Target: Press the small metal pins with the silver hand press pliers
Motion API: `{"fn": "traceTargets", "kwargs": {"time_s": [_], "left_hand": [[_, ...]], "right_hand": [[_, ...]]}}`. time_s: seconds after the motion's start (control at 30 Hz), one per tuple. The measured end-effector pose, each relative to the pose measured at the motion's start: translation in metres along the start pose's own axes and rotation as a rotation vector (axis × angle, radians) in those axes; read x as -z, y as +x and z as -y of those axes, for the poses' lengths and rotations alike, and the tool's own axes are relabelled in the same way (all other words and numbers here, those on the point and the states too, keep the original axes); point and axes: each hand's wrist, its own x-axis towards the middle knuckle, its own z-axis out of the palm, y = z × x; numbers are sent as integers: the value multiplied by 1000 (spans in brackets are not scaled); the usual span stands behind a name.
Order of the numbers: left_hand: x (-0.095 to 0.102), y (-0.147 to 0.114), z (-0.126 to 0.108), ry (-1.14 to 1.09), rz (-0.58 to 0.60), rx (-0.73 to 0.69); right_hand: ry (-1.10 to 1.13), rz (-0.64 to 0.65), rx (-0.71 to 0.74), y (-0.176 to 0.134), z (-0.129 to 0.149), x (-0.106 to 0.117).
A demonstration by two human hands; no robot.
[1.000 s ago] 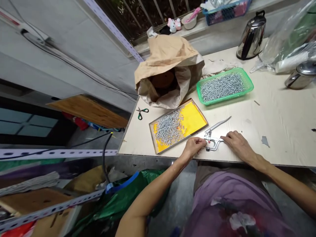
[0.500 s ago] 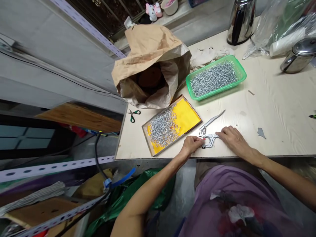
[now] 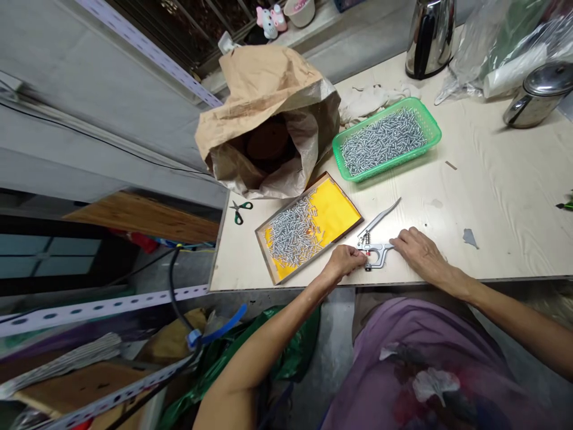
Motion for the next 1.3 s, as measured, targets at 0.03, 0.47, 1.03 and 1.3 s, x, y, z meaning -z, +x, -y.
{"fn": "traceTargets", "kwargs": {"time_s": [0.03, 0.47, 1.03, 1.3], "left_hand": [[0, 1, 0, 13, -1, -3], [-10, -3, 9, -84, 0, 27], [-16, -5, 13, -145, -44, 45], [-19, -7, 14, -167, -79, 56]], "right_hand": [[-4, -4, 3, 0, 0, 0], [65, 81, 1, 1, -4, 6], [17, 342, 184, 59, -56, 17], [-17, 328, 169, 55, -49, 24]]}}
